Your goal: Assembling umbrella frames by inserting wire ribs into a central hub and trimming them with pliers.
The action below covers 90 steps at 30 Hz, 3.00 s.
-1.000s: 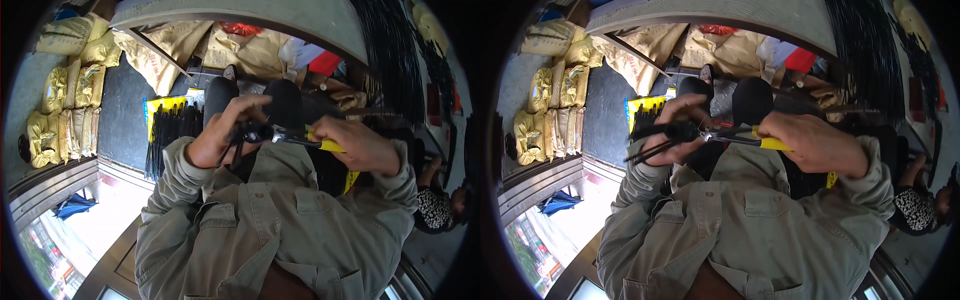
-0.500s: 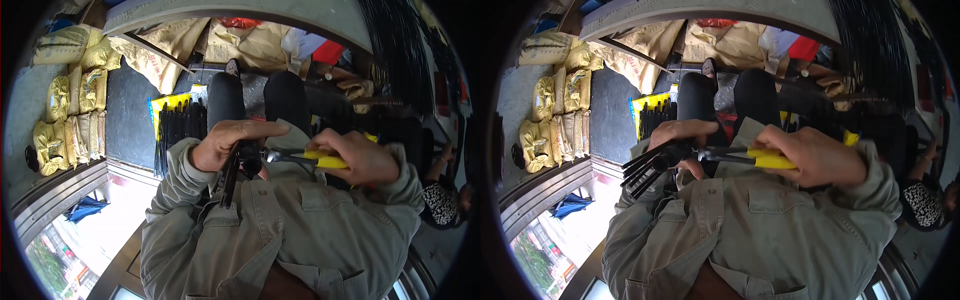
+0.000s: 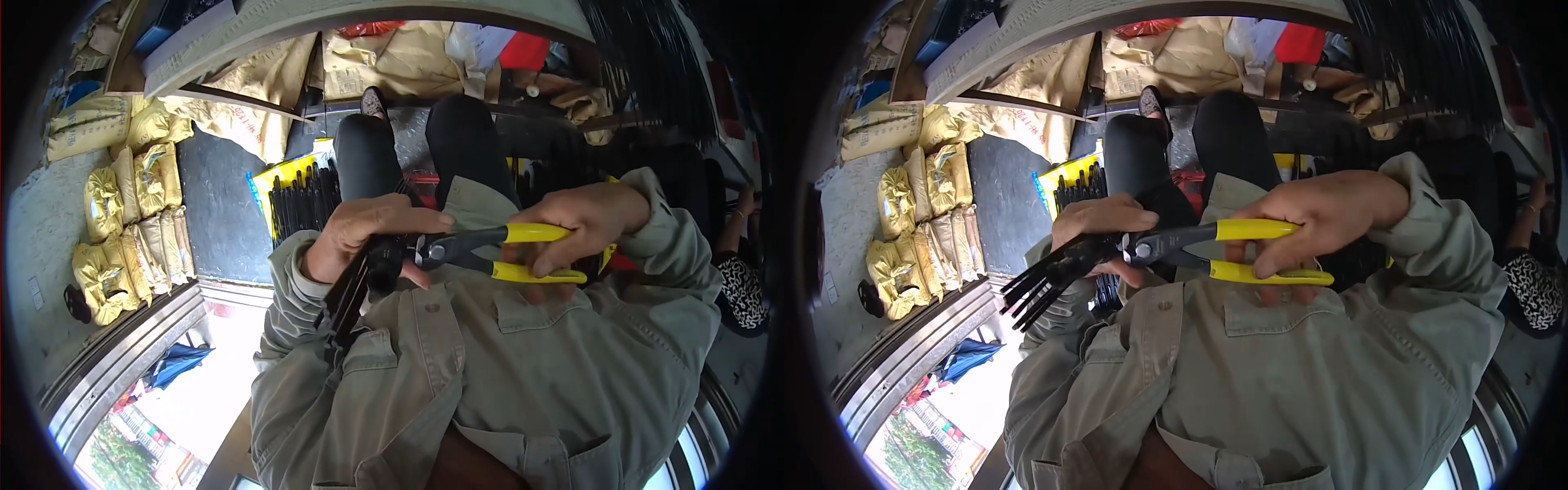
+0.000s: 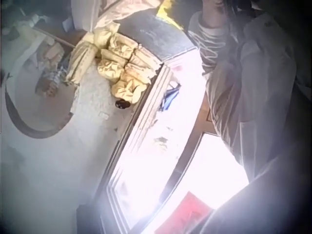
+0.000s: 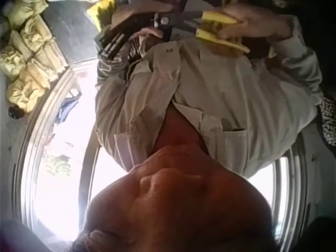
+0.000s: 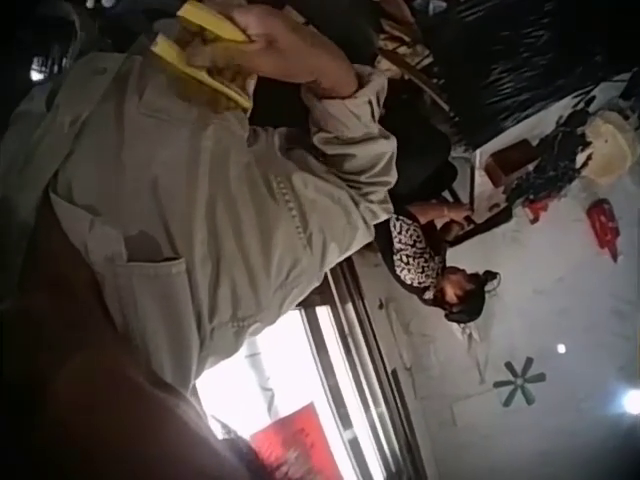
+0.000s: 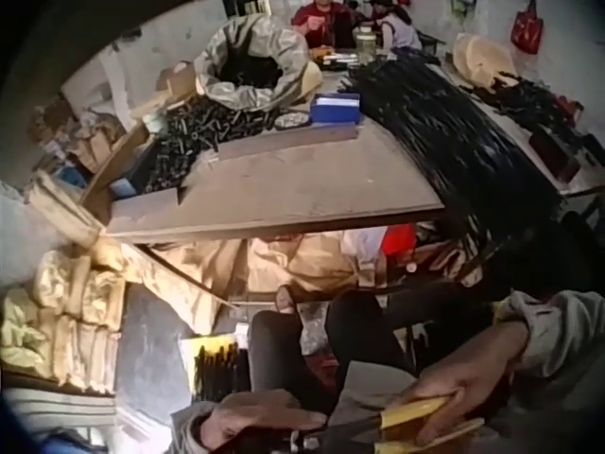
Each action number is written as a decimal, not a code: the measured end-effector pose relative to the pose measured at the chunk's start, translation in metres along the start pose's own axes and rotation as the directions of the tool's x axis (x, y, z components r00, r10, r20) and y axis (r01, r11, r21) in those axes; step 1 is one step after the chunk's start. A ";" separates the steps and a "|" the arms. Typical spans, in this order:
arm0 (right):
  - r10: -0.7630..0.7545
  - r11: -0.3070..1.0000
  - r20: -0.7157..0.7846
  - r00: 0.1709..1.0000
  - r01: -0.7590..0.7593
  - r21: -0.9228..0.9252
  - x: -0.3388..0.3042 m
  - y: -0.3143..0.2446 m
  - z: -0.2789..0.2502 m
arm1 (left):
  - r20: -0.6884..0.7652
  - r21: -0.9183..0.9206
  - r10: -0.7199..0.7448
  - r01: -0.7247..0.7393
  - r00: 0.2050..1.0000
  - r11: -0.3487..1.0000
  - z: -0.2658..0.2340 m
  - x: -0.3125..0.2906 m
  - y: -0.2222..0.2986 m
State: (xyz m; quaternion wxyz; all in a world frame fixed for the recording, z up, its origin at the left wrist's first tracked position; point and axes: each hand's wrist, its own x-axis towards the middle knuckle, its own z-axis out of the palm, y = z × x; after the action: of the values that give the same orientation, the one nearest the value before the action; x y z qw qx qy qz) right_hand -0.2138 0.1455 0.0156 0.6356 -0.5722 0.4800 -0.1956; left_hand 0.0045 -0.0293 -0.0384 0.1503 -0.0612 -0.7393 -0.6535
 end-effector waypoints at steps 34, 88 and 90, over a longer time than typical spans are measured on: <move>-0.314 0.437 -0.072 0.947 0.212 0.874 0.059 0.038 0.072 | -0.294 -0.449 -0.188 0.038 0.937 0.893 -0.001 0.017 -0.025; -0.401 0.786 -0.279 0.873 0.170 -0.595 0.035 -0.012 -0.002 | -0.358 -0.063 -0.078 0.060 0.930 0.996 -0.006 -0.015 0.000; -0.480 0.638 -0.419 0.771 -0.022 -0.770 0.047 -0.001 0.011 | -0.435 -0.065 -0.066 0.042 0.898 0.997 -0.002 -0.013 -0.002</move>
State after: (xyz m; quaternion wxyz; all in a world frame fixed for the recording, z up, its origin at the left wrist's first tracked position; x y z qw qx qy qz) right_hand -0.1827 0.1134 -0.0033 0.1337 -0.7469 0.6072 -0.2359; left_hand 0.0165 -0.0305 -0.0440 0.2923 0.1034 -0.6704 -0.6741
